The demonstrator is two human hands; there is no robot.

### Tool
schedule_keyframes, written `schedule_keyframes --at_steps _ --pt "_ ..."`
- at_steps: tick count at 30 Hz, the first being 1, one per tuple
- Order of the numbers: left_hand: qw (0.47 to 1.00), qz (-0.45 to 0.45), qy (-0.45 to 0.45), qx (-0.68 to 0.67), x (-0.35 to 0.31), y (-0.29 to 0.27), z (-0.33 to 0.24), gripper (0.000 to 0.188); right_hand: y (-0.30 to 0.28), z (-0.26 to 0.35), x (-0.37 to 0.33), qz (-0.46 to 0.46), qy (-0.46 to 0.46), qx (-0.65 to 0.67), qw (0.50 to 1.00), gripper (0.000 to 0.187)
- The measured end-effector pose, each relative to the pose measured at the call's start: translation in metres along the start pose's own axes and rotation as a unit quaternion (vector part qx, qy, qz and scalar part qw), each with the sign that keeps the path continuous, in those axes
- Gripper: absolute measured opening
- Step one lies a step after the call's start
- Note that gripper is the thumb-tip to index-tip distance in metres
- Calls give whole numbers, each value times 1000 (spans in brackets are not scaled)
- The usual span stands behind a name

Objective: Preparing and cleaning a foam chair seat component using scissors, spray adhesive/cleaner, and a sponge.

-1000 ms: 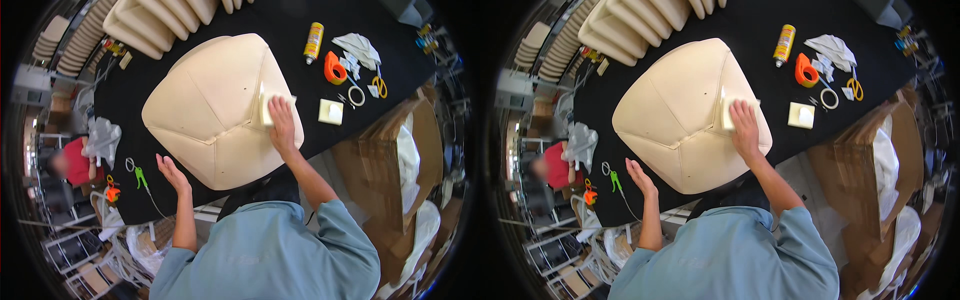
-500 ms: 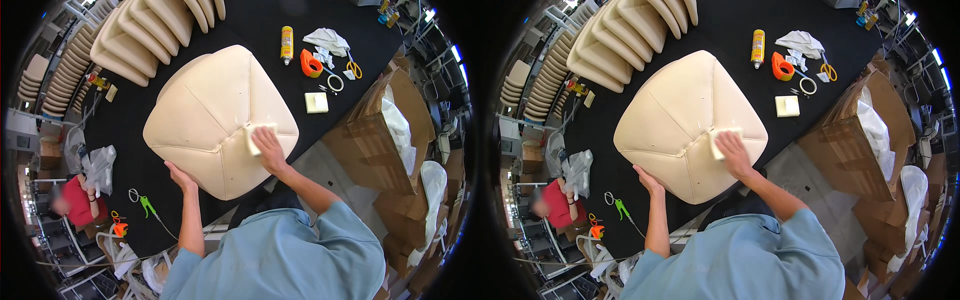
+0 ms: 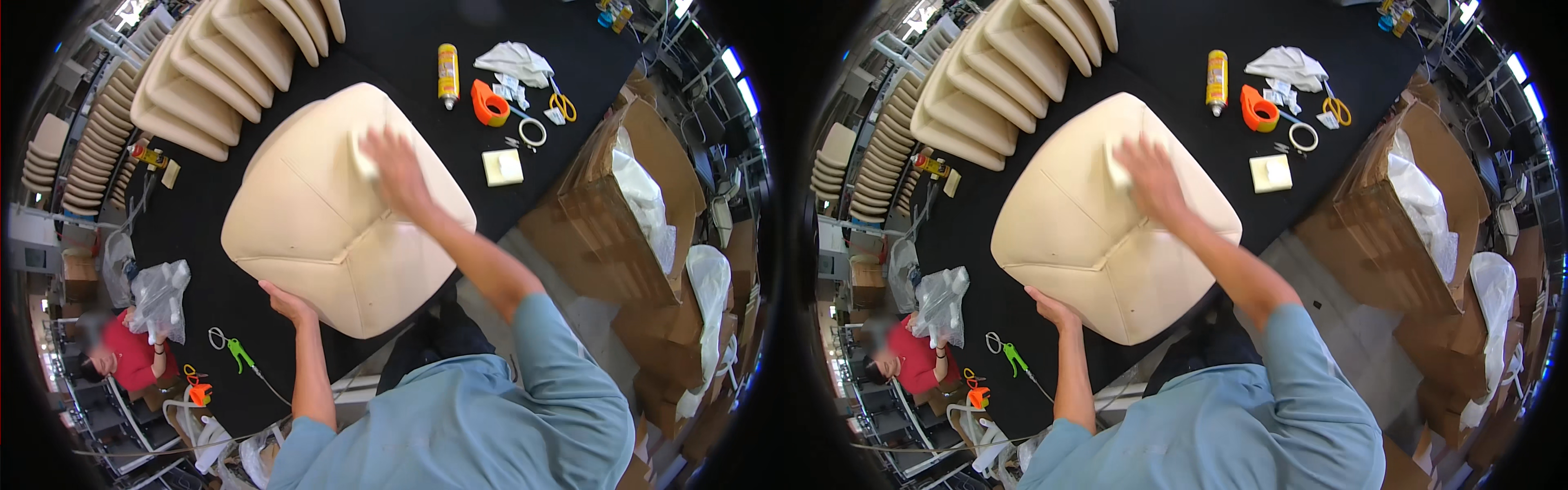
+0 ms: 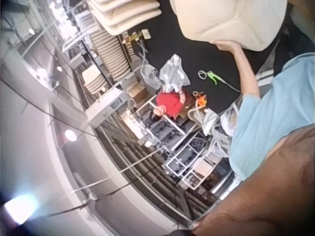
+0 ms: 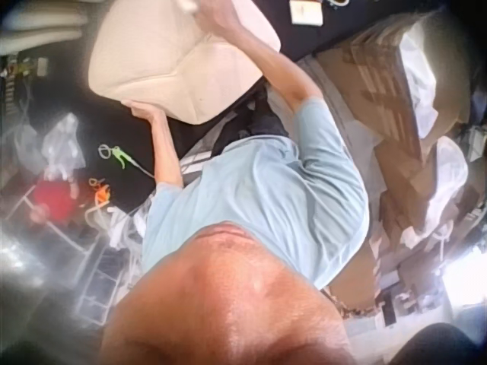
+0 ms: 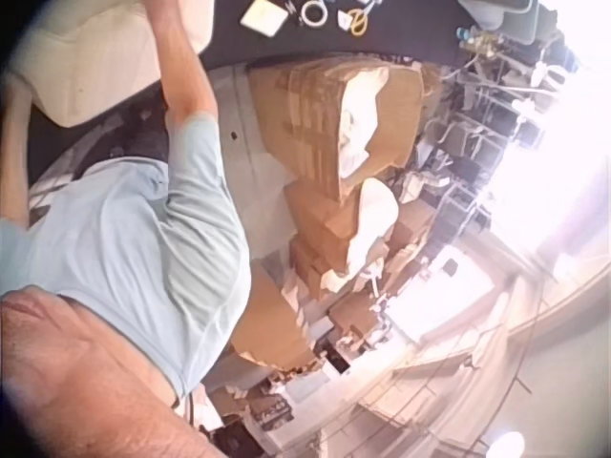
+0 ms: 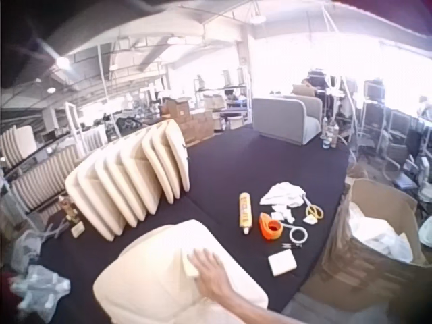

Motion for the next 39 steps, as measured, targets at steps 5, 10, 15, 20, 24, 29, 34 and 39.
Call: schedule_keyframes --at_steps 5,10,15,20,24,29,34,39 --pt "999 -37 -10 -12 -2 -1 -2 84 -10 -68 -3 -39 48 91 994 78" --pt "998 -51 3 -26 -2 -7 -1 83 -18 -52 -238 129 74 51 988 78" --pt "997 -76 -3 0 -1 -8 5 80 -13 -64 -150 67 75 51 994 79" --pt "996 -81 27 10 -1 -10 3 79 -5 -27 14 -43 53 30 997 72" --pt "998 -59 24 1 -2 0 -4 81 35 95 -131 163 -200 62 964 66" --pt "995 -92 13 35 5 -13 -1 82 32 -42 -135 111 10 36 993 69" --pt "997 -79 17 3 7 -5 0 82 24 16 -126 31 62 6 998 68" --pt "998 22 -54 -24 4 -6 9 86 32 141 -175 136 -161 126 969 66"
Point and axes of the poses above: each hand's wrist, its own x-axis towards the middle knuckle, its own y-axis out of the palm, z = x × y, the point moved 9 cm from there along x, towards the middle knuckle, and after that the axes turned 14 degrees about -x, right-handed, at the moved point
